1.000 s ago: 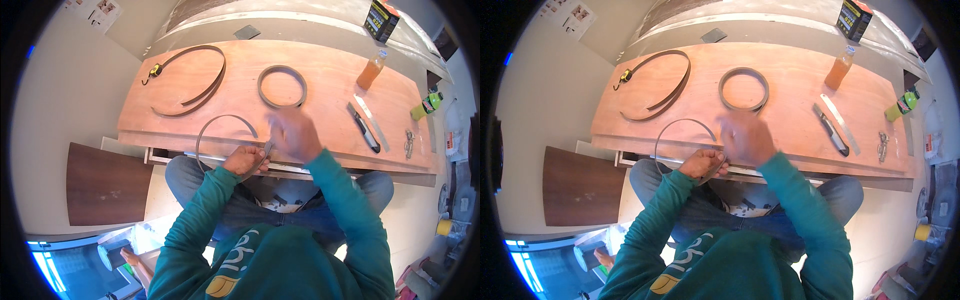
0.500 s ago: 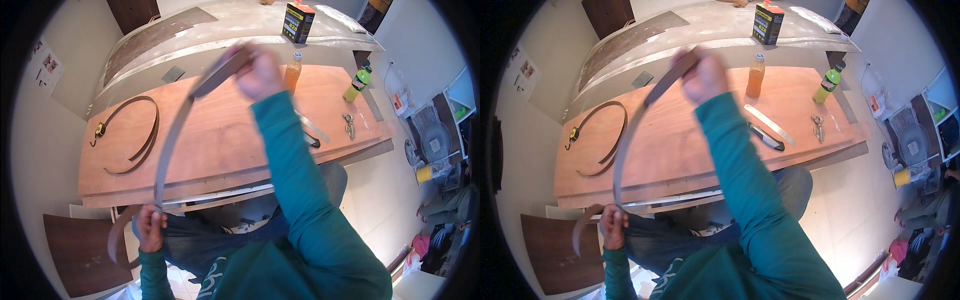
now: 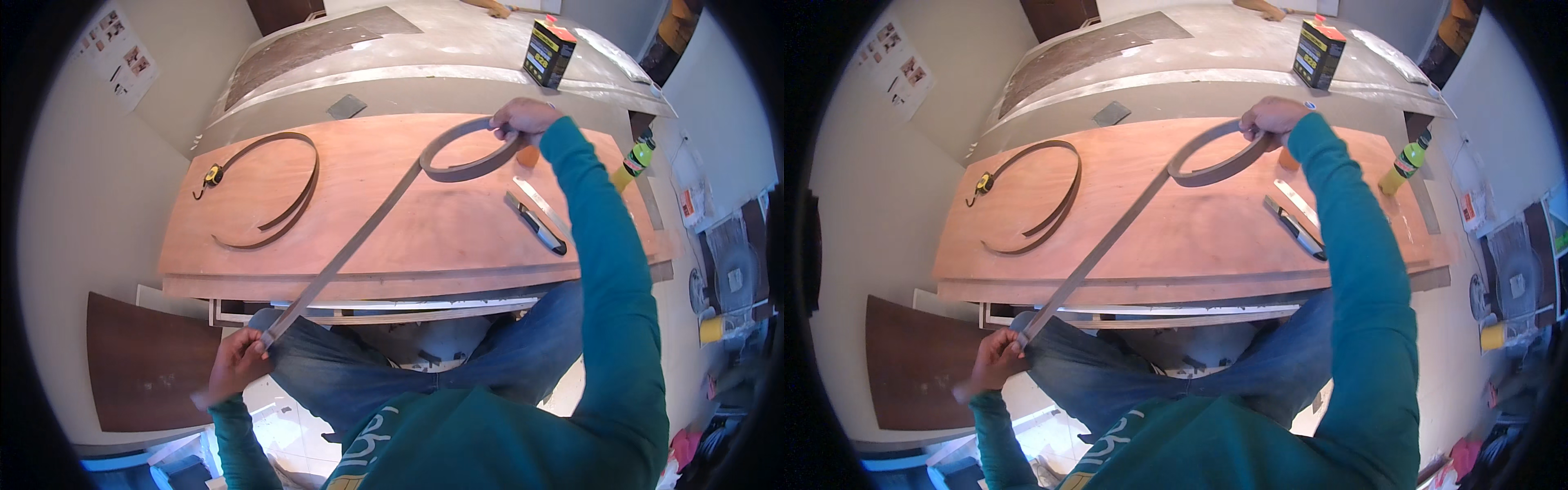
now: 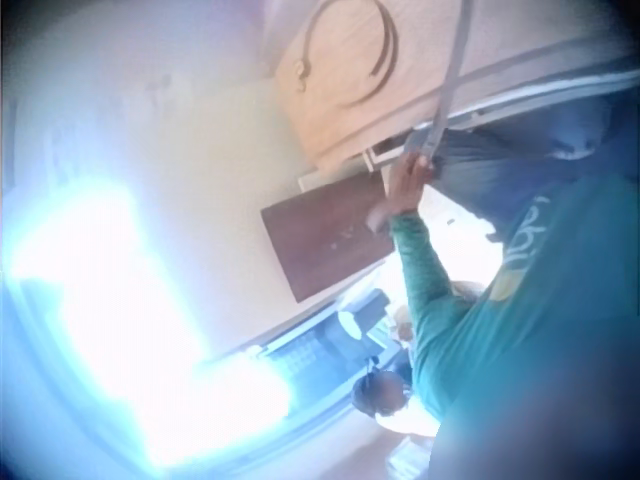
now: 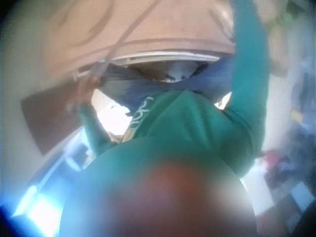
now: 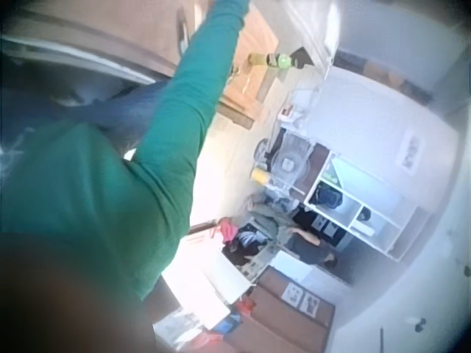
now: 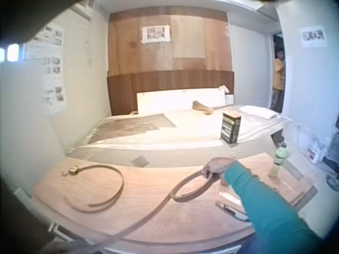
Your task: The person measures and cuts a long rubber strip into smaller pieces using a utility knife. They first measure the strip against a sink cabinet, then move to a wooden table where they cut multiple segments and arrange them in loops.
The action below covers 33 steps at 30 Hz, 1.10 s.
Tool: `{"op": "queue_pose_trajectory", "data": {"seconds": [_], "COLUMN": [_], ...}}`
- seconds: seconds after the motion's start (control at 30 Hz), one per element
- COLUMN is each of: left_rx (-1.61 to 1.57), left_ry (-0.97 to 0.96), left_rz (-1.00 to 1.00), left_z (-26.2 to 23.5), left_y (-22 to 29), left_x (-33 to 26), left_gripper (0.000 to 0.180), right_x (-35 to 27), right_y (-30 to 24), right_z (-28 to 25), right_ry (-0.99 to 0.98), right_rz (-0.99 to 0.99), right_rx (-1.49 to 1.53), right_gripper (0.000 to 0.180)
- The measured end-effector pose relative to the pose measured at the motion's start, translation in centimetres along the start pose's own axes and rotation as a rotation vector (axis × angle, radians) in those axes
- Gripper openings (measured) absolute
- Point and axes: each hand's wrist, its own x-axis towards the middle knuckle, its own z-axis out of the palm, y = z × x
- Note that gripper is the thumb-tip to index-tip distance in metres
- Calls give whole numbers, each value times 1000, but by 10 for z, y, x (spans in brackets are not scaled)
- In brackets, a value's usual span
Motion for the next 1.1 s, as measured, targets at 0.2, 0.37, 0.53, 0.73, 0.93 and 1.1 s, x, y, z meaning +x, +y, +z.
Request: {"op": "queue_pose_trajectory", "data": {"seconds": [0.2, 0.37, 0.53, 0.73, 0.93, 1.1], "left_rx": [-104, -478, -207, -116, -135, -155], "left_ry": [-160, -196, 0, 156, 226, 175], "left_rz": [102, -22, -17, 59, 73, 59], "left_z": [34, 102, 132, 136, 147, 142], "left_y": [14, -9, -30, -25, -11, -7], "left_x": [83, 166, 189, 183, 171, 171], "left_gripper": [25, 19, 15, 12, 16, 11], "right_x": [94, 48, -63, -103, -91, -107], "right_y": [46, 59, 148, 203, 198, 163], "right_z": [30, 46, 43, 67, 85, 145], "right_ry": [326, 482, 516, 552, 586, 397], "right_rz": [36, 89, -257, -406, -325, -390], "right_rx": [691, -54, -704, -781, -836, -618], "right_gripper": [34, 50, 47, 43, 35, 19]}}
